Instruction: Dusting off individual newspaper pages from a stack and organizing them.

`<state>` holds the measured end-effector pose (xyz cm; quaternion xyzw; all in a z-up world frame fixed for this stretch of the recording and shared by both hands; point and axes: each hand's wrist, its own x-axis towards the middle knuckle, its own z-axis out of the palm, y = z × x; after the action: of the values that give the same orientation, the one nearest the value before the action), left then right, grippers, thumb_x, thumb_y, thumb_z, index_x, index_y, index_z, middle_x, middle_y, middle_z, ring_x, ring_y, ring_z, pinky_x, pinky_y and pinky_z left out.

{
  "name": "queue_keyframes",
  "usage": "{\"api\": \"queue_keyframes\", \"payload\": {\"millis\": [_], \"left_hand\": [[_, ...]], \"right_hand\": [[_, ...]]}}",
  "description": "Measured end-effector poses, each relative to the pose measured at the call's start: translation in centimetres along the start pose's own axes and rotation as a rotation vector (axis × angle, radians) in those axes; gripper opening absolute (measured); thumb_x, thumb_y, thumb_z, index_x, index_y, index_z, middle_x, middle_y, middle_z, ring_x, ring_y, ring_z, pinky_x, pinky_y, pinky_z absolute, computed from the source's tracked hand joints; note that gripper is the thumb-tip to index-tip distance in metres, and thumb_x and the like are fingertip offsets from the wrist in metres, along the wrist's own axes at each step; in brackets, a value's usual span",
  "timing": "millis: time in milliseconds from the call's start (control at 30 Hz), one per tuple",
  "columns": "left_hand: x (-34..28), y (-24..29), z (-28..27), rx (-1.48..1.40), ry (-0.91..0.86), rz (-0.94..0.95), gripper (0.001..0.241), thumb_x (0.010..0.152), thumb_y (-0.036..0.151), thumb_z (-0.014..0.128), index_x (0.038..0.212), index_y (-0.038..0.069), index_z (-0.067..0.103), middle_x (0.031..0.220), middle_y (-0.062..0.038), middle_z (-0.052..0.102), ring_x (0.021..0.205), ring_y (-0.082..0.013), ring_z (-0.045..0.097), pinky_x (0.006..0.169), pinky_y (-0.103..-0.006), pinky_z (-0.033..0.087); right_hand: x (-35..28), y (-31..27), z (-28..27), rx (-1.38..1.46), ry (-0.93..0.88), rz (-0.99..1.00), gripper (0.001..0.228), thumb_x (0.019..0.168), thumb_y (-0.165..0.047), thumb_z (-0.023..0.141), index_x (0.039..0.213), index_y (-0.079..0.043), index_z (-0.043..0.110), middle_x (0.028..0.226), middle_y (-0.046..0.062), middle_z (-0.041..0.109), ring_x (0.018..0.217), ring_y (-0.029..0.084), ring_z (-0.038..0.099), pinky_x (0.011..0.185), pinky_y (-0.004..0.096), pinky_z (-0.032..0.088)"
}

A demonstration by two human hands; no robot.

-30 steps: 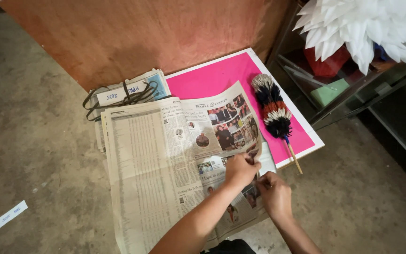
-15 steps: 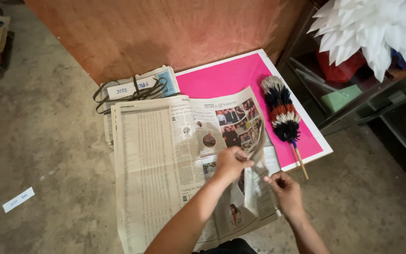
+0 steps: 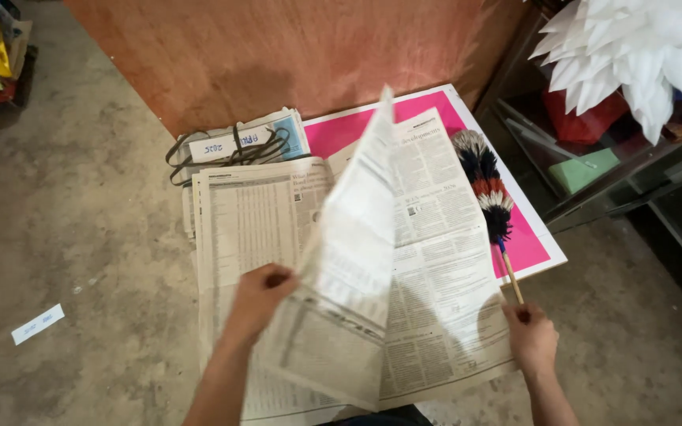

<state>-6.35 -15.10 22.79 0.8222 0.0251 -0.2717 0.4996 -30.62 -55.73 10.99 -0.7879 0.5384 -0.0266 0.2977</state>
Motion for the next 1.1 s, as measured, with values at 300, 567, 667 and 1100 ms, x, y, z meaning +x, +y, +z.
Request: {"api": "queue_keyframes", "payload": {"millis": [300, 567, 667, 1100], "left_hand": [[-0.1, -13.6, -9.3, -0.300, 0.264, -0.124, 0.023, 0.090, 0.006, 0.074, 0.104, -0.012, 0.077, 0.080, -0.014, 0.064, 0.069, -0.0201, 0.047, 0.061, -0.0323, 0.038], [3.6, -29.8, -8.9, -0.222, 0.346, -0.383, 0.025, 0.090, 0.012, 0.073, 0.092, -0.013, 0.076, 0.067, -0.015, 0.053, 0.056, -0.0226, 0.041, 0.050, -0.0376, 0.036], [4.0, -29.8, -7.8, -0.142, 0.380, -0.322, 0.036, 0.085, 0.016, 0.076, 0.107, -0.013, 0.075, 0.082, -0.016, 0.064, 0.073, -0.0249, 0.055, 0.067, -0.0366, 0.046], [6.1, -24.0, -5.5, 0.068, 0.528, -0.288, 0.031, 0.094, 0.028, 0.071, 0.104, -0.001, 0.072, 0.088, -0.013, 0.071, 0.076, -0.0257, 0.062, 0.072, -0.0387, 0.051]], "right_hand": [[4.2, 5.1, 4.3, -0.081, 0.015, 0.009, 0.045, 0.101, -0.047, 0.065, 0.107, -0.003, 0.074, 0.092, 0.014, 0.077, 0.078, 0.032, 0.072, 0.073, 0.045, 0.056], [6.6, 8.1, 7.9, -0.147, -0.055, 0.044, 0.044, 0.101, -0.045, 0.065, 0.109, -0.003, 0.074, 0.097, 0.015, 0.078, 0.084, 0.034, 0.073, 0.076, 0.045, 0.057], [7.5, 8.9, 8.9, -0.155, -0.076, 0.051, 0.045, 0.098, -0.044, 0.066, 0.116, -0.004, 0.074, 0.106, 0.015, 0.079, 0.095, 0.037, 0.073, 0.084, 0.047, 0.057], [8.4, 5.4, 9.4, -0.357, 0.222, -0.304, 0.044, 0.096, -0.039, 0.062, 0.130, -0.011, 0.061, 0.112, 0.019, 0.062, 0.095, 0.041, 0.067, 0.080, 0.052, 0.056]]}}
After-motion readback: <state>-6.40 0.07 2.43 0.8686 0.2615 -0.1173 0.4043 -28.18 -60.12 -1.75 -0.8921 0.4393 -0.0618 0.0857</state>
